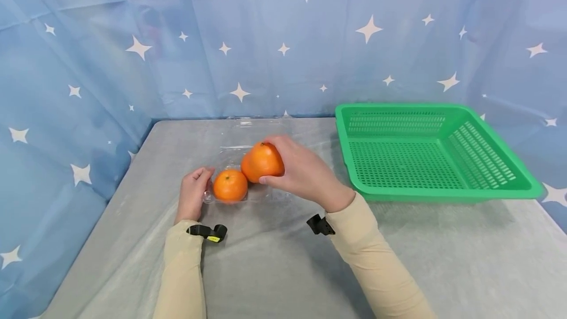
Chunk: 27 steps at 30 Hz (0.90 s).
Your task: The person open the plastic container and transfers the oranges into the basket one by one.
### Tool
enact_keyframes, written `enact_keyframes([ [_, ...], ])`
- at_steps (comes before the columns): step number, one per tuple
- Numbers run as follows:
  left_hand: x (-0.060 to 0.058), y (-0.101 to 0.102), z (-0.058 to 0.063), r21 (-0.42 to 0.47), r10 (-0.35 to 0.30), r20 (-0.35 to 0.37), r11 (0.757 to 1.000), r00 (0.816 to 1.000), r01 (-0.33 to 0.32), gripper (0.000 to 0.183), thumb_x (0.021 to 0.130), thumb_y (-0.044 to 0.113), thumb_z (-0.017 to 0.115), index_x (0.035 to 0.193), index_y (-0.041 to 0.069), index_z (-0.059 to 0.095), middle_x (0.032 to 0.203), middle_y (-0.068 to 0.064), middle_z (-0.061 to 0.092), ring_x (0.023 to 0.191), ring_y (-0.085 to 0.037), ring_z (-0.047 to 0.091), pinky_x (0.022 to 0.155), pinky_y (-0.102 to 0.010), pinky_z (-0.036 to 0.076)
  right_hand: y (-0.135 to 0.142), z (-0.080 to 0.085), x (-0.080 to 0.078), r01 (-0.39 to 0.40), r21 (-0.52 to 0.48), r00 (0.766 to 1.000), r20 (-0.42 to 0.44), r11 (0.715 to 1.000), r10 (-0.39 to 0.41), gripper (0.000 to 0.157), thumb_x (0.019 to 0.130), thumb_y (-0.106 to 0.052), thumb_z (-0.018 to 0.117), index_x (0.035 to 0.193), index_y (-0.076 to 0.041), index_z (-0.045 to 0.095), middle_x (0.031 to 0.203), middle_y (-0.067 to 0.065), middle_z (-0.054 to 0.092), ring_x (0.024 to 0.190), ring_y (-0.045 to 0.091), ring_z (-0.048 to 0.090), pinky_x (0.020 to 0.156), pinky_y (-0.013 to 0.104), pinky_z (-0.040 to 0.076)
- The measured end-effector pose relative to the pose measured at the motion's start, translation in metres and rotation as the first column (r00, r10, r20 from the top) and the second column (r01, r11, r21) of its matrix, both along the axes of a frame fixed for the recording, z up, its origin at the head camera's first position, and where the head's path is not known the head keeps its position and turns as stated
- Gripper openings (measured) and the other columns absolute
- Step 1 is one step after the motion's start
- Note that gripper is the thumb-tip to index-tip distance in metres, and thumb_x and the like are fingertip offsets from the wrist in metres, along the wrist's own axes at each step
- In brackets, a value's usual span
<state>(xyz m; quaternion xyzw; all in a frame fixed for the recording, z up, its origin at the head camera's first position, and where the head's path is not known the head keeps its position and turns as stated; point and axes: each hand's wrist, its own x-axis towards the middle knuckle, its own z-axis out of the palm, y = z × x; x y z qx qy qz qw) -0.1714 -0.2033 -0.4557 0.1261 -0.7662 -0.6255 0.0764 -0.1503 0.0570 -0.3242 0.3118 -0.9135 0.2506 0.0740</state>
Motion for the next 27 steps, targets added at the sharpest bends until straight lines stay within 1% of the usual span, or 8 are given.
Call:
enact_keyframes([
  [3,-0.003,0.001,0.0,0.01,-0.029,0.005,1.0,1.0,0.029,0.044,0.083,0.044,0.057,0.061,0.008,0.042,0.053,-0.001,0.036,0.049,-0.02,0.036,0.044,-0.03,0.03,0.003,0.004,0.002,0.016,0.061,0.998,-0.058,0.998,-0.013,0.067,0.074,-0.046,0.067,0.128,-0.018,0.039,0.124,-0.002,0.041,0.096,0.013,0.05,0.075,0.031,0.046],
  [6,-0.003,-0.001,0.001,0.012,-0.042,0.007,0.999,0.999,0.042,0.043,0.083,0.043,0.057,0.062,0.008,0.042,0.054,0.0,0.037,0.048,-0.017,0.036,0.044,-0.029,0.031,0.005,0.007,0.004,0.028,0.117,0.992,-0.129,0.993,-0.012,0.068,0.074,-0.047,0.066,0.129,-0.018,0.039,0.126,0.0,0.04,0.099,0.014,0.049,0.074,0.031,0.046],
  [10,-0.001,-0.006,0.002,0.034,-0.034,0.014,0.999,0.999,0.033,0.042,0.084,0.04,0.058,0.063,0.007,0.042,0.052,0.0,0.037,0.044,-0.015,0.035,0.04,-0.028,0.03,0.005,0.006,0.008,0.01,0.157,0.974,-0.225,0.987,0.026,0.067,0.073,-0.046,0.067,0.127,-0.016,0.042,0.122,0.001,0.043,0.098,0.014,0.05,0.072,0.028,0.046],
  [14,0.0,-0.007,0.003,0.085,-0.063,0.021,0.995,0.998,0.061,0.04,0.085,0.036,0.057,0.063,0.007,0.042,0.05,0.0,0.037,0.039,-0.013,0.034,0.036,-0.028,0.029,0.008,0.002,0.012,0.007,0.186,0.955,-0.293,0.983,0.049,0.063,0.072,-0.043,0.067,0.124,-0.016,0.045,0.118,0.001,0.044,0.097,0.013,0.049,0.068,0.026,0.046],
  [18,-0.002,-0.003,0.002,0.129,-0.084,0.02,0.988,0.996,0.081,0.039,0.086,0.033,0.057,0.063,0.006,0.041,0.05,0.0,0.037,0.037,-0.012,0.034,0.036,-0.029,0.029,0.016,0.0,0.014,0.006,0.215,0.949,-0.308,0.977,0.062,0.056,0.073,-0.038,0.066,0.12,-0.016,0.046,0.115,0.003,0.043,0.092,0.013,0.046,0.06,0.026,0.046],
  [21,-0.001,-0.004,0.003,0.141,-0.077,0.019,0.987,0.997,0.074,0.038,0.087,0.031,0.056,0.064,0.005,0.041,0.05,-0.001,0.037,0.036,-0.012,0.034,0.035,-0.029,0.029,0.018,0.001,0.014,-0.017,0.242,0.952,-0.293,0.97,0.09,0.054,0.074,-0.036,0.066,0.119,-0.016,0.045,0.114,0.005,0.041,0.089,0.013,0.044,0.055,0.027,0.046],
  [24,0.0,-0.004,0.003,0.145,-0.082,0.032,0.986,0.996,0.076,0.038,0.087,0.032,0.056,0.064,0.004,0.042,0.05,-0.001,0.038,0.036,-0.012,0.034,0.035,-0.028,0.029,0.022,-0.001,0.015,-0.035,0.287,0.953,-0.279,0.957,0.118,0.054,0.074,-0.036,0.066,0.119,-0.016,0.044,0.114,0.004,0.041,0.089,0.014,0.043,0.052,0.026,0.045],
  [27,0.001,-0.002,0.004,0.145,-0.085,0.032,0.986,0.996,0.08,0.039,0.087,0.034,0.056,0.065,0.005,0.042,0.051,-0.001,0.039,0.037,-0.011,0.034,0.034,-0.026,0.03,0.025,-0.003,0.015,-0.035,0.338,0.948,-0.287,0.94,0.138,0.055,0.074,-0.038,0.065,0.119,-0.016,0.044,0.114,0.002,0.041,0.089,0.014,0.045,0.049,0.024,0.043],
])
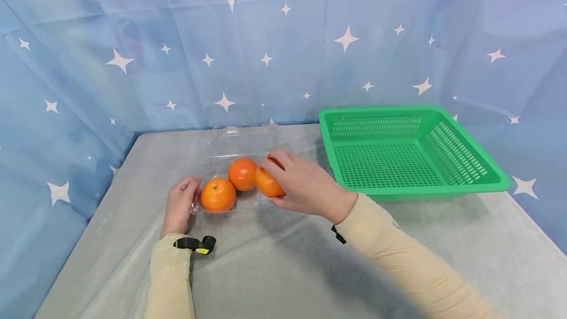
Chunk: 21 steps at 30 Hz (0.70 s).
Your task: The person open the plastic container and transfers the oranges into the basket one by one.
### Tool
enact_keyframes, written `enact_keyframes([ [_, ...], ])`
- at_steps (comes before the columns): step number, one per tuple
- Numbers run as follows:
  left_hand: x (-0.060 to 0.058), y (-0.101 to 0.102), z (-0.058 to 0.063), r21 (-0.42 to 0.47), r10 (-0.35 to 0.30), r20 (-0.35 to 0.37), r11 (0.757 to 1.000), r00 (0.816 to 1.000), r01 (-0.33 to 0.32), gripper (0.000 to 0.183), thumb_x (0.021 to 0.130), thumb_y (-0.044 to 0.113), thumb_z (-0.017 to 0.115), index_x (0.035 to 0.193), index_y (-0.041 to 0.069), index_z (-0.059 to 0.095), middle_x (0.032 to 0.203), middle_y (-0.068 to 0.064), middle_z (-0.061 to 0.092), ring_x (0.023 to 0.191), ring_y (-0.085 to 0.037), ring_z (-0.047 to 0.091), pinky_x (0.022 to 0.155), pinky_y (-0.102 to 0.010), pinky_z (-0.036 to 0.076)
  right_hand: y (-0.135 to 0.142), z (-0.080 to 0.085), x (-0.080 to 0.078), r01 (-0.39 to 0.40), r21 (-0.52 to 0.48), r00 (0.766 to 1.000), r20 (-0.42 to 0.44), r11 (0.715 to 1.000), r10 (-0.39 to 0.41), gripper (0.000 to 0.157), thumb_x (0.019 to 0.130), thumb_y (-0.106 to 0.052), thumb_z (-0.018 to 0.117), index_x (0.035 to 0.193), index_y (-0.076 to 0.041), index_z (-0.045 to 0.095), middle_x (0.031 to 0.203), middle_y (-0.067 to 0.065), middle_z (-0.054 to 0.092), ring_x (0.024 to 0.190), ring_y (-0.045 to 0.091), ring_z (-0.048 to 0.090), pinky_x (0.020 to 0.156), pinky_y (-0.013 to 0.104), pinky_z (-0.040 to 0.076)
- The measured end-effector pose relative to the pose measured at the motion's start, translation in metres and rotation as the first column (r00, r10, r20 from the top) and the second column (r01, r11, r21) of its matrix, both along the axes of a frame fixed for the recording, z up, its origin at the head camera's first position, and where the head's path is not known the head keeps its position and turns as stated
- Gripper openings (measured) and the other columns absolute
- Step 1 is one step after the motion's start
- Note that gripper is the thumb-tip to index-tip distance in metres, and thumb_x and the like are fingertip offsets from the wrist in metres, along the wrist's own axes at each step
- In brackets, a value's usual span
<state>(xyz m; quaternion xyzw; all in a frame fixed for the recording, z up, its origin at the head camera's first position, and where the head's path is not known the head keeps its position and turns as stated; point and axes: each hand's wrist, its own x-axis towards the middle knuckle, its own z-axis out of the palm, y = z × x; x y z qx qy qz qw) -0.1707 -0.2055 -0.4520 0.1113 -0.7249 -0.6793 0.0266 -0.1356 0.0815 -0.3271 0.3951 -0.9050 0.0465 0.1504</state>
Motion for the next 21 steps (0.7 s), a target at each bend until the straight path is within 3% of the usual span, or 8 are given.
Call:
enact_keyframes([
  [7,0.002,0.0,-0.002,-0.004,-0.015,-0.015,1.0,1.0,0.015,0.039,0.087,0.036,0.055,0.067,0.005,0.042,0.054,-0.001,0.039,0.039,-0.01,0.036,0.035,-0.025,0.031,0.001,-0.004,0.002,-0.048,0.048,0.999,-0.019,0.998,0.049,0.059,0.071,-0.04,0.068,0.12,-0.018,0.045,0.113,0.0,0.042,0.091,0.016,0.048,0.052,0.026,0.044],
  [10,0.004,0.0,-0.003,-0.006,-0.014,-0.007,1.0,1.0,0.014,0.039,0.087,0.037,0.055,0.069,0.004,0.043,0.054,-0.001,0.04,0.038,-0.011,0.037,0.035,-0.025,0.031,-0.001,-0.002,0.003,-0.092,0.047,0.996,0.004,0.995,0.092,0.059,0.071,-0.04,0.068,0.12,-0.018,0.044,0.116,0.0,0.042,0.094,0.017,0.048,0.055,0.026,0.046],
  [21,0.0,0.0,-0.004,-0.059,-0.002,-0.016,0.998,1.0,0.001,0.04,0.086,0.04,0.055,0.069,0.005,0.045,0.057,-0.002,0.041,0.043,-0.013,0.039,0.038,-0.026,0.034,0.009,0.013,-0.001,-0.142,0.122,0.987,0.098,0.982,0.131,0.061,0.072,-0.042,0.068,0.123,-0.023,0.041,0.124,-0.003,0.041,0.105,0.014,0.046,0.065,0.027,0.048],
])
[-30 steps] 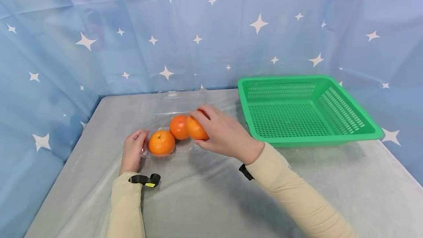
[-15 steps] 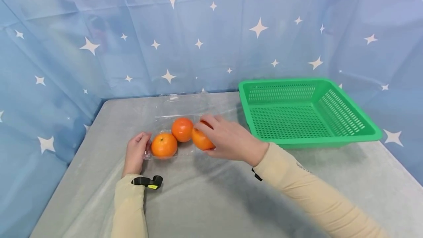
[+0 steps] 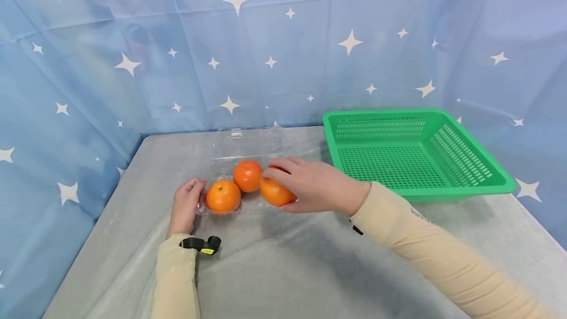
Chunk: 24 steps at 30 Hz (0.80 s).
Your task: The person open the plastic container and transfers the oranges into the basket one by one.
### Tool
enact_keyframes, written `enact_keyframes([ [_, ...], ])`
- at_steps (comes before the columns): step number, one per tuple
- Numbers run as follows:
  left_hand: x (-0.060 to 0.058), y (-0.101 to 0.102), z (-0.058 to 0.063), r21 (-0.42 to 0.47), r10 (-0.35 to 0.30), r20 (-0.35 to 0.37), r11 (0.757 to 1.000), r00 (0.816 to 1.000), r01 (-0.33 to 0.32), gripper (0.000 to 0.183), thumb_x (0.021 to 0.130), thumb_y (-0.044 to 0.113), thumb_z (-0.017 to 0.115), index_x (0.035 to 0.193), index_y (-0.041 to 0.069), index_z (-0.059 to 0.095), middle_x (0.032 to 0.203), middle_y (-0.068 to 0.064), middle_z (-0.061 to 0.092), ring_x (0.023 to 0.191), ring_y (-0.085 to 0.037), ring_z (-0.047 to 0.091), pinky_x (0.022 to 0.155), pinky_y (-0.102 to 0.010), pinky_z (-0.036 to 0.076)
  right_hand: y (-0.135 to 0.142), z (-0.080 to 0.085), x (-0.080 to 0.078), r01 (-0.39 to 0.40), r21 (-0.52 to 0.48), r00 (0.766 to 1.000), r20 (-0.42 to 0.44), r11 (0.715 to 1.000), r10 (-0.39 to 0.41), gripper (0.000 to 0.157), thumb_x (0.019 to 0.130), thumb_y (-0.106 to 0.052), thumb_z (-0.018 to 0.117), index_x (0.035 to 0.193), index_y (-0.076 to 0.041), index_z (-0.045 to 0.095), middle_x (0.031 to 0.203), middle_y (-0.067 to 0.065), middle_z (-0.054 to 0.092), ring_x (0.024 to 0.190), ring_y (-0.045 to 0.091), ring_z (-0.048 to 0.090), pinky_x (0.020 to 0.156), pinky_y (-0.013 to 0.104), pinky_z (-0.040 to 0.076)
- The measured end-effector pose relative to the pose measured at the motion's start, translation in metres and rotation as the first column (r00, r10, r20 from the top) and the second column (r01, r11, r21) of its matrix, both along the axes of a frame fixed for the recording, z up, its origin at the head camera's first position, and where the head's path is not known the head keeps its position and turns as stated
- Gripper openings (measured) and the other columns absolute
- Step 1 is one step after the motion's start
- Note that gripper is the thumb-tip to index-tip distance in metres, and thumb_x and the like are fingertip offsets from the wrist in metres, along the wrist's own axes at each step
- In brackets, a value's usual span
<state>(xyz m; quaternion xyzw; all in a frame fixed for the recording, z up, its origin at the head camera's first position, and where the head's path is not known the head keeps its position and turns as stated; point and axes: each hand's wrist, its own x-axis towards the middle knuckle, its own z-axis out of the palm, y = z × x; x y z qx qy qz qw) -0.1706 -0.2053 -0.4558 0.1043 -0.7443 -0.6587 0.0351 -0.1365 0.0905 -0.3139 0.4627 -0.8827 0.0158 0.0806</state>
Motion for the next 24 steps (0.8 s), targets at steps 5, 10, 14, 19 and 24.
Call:
enact_keyframes([
  [5,-0.002,0.001,0.0,-0.046,0.012,0.01,0.999,1.0,-0.011,0.041,0.085,0.043,0.054,0.072,0.005,0.046,0.06,-0.003,0.042,0.046,-0.014,0.04,0.041,-0.026,0.035,0.005,0.009,-0.004,-0.008,0.041,1.0,0.014,0.999,0.007,0.062,0.071,-0.042,0.069,0.124,-0.023,0.041,0.122,-0.004,0.043,0.103,0.013,0.046,0.067,0.028,0.047],
  [10,-0.002,0.002,0.0,-0.065,0.023,0.008,0.998,1.0,-0.022,0.039,0.086,0.041,0.053,0.072,0.005,0.047,0.06,-0.003,0.042,0.046,-0.014,0.04,0.042,-0.026,0.035,0.01,0.015,-0.005,-0.023,0.06,1.0,0.018,0.998,0.022,0.06,0.072,-0.042,0.067,0.124,-0.023,0.042,0.119,-0.004,0.044,0.1,0.012,0.046,0.067,0.028,0.047],
  [14,-0.003,0.002,0.0,-0.062,0.024,0.014,0.998,1.0,-0.023,0.039,0.086,0.041,0.053,0.072,0.005,0.048,0.059,-0.002,0.043,0.045,-0.013,0.039,0.041,-0.025,0.034,0.014,0.017,-0.007,-0.032,0.084,0.999,0.004,0.996,0.032,0.061,0.072,-0.043,0.067,0.123,-0.021,0.043,0.116,-0.004,0.044,0.097,0.012,0.048,0.067,0.028,0.047],
  [19,-0.003,0.001,0.0,-0.041,0.017,0.026,0.999,1.0,-0.016,0.039,0.086,0.041,0.054,0.072,0.005,0.048,0.058,-0.002,0.042,0.043,-0.013,0.038,0.04,-0.025,0.034,0.018,0.017,-0.008,-0.038,0.117,0.999,-0.006,0.992,0.039,0.061,0.071,-0.045,0.067,0.121,-0.019,0.044,0.114,-0.004,0.046,0.092,0.013,0.05,0.067,0.029,0.047],
  [24,-0.002,0.001,0.0,-0.033,0.014,0.02,0.999,1.0,-0.014,0.039,0.086,0.04,0.054,0.071,0.005,0.047,0.056,-0.001,0.041,0.042,-0.013,0.037,0.038,-0.025,0.033,0.02,0.019,-0.011,-0.013,0.115,1.0,0.008,0.993,0.012,0.061,0.071,-0.047,0.067,0.121,-0.02,0.044,0.112,-0.006,0.047,0.091,0.012,0.05,0.066,0.028,0.047],
])
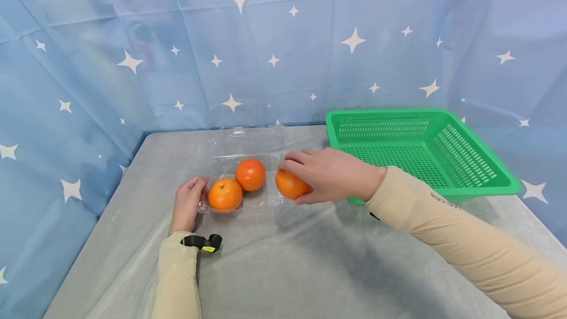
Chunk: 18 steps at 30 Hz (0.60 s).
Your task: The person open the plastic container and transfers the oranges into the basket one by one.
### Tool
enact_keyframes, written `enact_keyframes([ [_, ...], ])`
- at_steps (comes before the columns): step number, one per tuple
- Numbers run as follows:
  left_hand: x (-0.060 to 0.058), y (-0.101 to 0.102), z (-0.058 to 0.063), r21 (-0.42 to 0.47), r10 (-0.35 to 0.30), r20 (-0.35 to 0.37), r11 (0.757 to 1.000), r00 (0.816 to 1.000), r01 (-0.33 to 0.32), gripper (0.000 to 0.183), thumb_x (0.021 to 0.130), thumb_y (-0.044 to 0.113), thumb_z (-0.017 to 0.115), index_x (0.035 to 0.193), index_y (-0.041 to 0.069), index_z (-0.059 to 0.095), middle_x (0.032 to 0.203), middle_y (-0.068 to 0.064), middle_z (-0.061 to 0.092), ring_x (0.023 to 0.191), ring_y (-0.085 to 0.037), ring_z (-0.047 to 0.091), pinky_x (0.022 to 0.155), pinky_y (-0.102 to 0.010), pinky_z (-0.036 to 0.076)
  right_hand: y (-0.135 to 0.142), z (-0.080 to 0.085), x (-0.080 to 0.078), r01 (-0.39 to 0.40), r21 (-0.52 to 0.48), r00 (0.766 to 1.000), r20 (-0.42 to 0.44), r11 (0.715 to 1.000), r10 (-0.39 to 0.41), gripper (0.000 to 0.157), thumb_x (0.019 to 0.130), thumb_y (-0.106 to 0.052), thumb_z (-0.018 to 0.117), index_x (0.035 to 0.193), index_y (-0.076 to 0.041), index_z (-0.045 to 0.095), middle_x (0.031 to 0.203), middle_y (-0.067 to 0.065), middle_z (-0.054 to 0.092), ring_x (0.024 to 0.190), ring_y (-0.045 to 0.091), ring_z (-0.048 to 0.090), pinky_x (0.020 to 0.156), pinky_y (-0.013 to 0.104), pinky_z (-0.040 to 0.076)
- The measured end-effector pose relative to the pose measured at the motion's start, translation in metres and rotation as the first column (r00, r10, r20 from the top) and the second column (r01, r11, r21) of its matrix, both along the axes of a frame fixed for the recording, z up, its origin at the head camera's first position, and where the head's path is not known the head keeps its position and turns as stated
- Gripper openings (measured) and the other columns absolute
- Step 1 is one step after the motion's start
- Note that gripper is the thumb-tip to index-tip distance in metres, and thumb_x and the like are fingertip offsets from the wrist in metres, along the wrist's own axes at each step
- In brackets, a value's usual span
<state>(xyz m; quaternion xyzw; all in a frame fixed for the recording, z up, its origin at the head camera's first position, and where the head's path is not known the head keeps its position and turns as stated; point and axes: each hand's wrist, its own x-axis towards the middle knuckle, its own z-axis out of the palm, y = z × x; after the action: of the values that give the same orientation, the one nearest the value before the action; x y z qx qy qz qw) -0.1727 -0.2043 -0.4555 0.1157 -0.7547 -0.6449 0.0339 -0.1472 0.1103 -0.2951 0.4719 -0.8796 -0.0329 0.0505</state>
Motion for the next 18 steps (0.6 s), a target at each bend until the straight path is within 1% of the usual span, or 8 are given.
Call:
enact_keyframes([
  [7,-0.001,0.001,-0.001,0.003,0.004,-0.008,1.0,1.0,-0.004,0.036,0.086,0.037,0.054,0.071,0.005,0.048,0.057,-0.001,0.041,0.043,-0.012,0.037,0.038,-0.025,0.032,0.0,0.006,-0.004,0.041,-0.012,0.999,-0.005,0.999,-0.041,0.063,0.071,-0.053,0.065,0.12,-0.019,0.043,0.11,-0.007,0.047,0.089,0.009,0.051,0.067,0.026,0.046],
  [12,-0.001,0.0,-0.001,0.009,0.007,-0.01,1.0,1.0,-0.007,0.036,0.086,0.036,0.054,0.071,0.005,0.048,0.057,-0.001,0.041,0.043,-0.012,0.036,0.039,-0.025,0.032,0.003,0.01,-0.006,0.065,-0.024,0.998,0.001,0.998,-0.065,0.063,0.072,-0.054,0.063,0.119,-0.019,0.043,0.108,-0.008,0.048,0.085,0.008,0.052,0.065,0.025,0.046],
  [18,0.0,-0.001,0.0,0.009,0.0,-0.019,1.0,1.0,0.0,0.037,0.086,0.037,0.054,0.071,0.005,0.047,0.056,-0.001,0.04,0.043,-0.012,0.036,0.039,-0.025,0.032,0.007,0.015,-0.009,0.088,-0.048,0.996,-0.012,0.995,-0.088,0.064,0.071,-0.055,0.064,0.119,-0.018,0.043,0.105,-0.008,0.049,0.079,0.007,0.051,0.061,0.025,0.045],
])
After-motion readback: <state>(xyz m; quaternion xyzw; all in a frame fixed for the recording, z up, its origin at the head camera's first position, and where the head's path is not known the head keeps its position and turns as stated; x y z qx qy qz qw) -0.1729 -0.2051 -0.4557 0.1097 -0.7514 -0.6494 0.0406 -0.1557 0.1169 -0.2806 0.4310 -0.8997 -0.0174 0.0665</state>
